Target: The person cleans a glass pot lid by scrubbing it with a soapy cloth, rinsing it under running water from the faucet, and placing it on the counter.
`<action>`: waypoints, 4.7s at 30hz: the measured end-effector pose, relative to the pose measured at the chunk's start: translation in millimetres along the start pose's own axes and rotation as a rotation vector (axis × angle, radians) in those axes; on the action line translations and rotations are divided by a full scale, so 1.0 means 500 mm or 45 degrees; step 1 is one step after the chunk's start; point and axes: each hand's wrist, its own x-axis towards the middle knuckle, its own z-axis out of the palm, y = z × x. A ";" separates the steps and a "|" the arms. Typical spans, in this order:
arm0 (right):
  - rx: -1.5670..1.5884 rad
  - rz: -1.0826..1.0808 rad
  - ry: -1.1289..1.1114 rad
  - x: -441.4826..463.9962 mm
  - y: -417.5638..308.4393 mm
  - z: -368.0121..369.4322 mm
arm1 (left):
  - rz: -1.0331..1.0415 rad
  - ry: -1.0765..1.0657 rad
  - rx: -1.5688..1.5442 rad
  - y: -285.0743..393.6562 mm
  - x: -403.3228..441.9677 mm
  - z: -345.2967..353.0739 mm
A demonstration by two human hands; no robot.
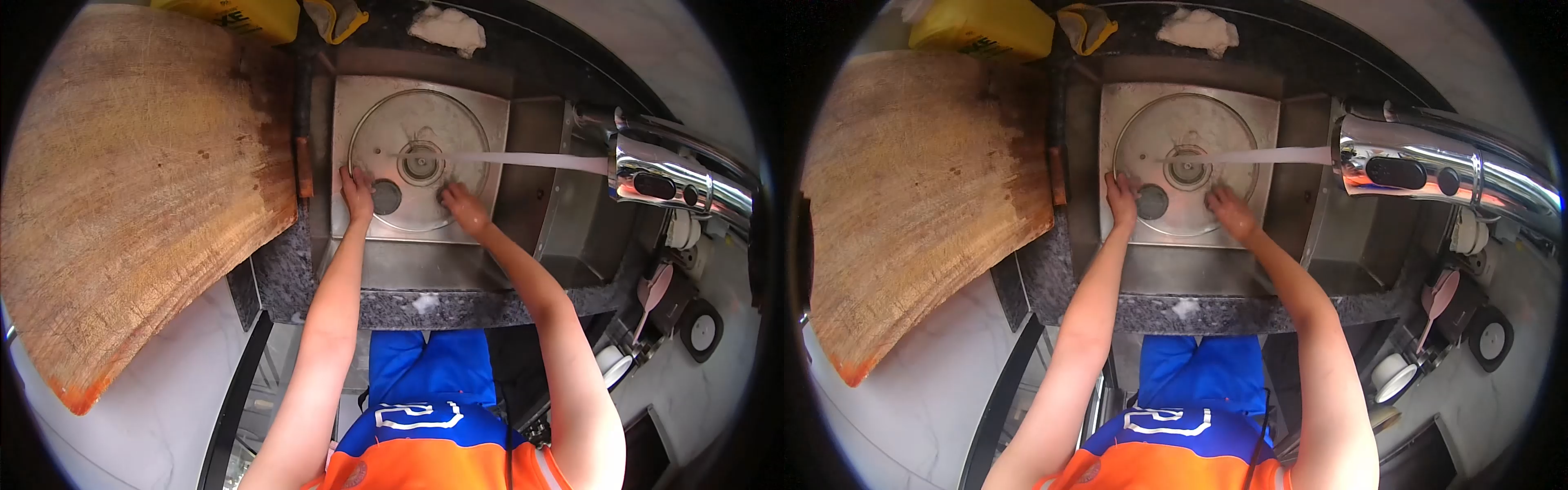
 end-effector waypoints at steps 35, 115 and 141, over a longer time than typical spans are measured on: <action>0.519 -0.091 -0.005 0.156 -0.193 0.043 | 0.105 -0.101 -0.272 -0.034 0.045 0.002; 0.673 0.556 0.643 0.278 -0.070 -0.146 | -0.650 -0.001 -0.372 -0.036 -0.015 -0.035; 0.102 0.224 0.436 0.444 0.032 -0.005 | -0.284 0.202 0.114 -0.042 -0.010 0.003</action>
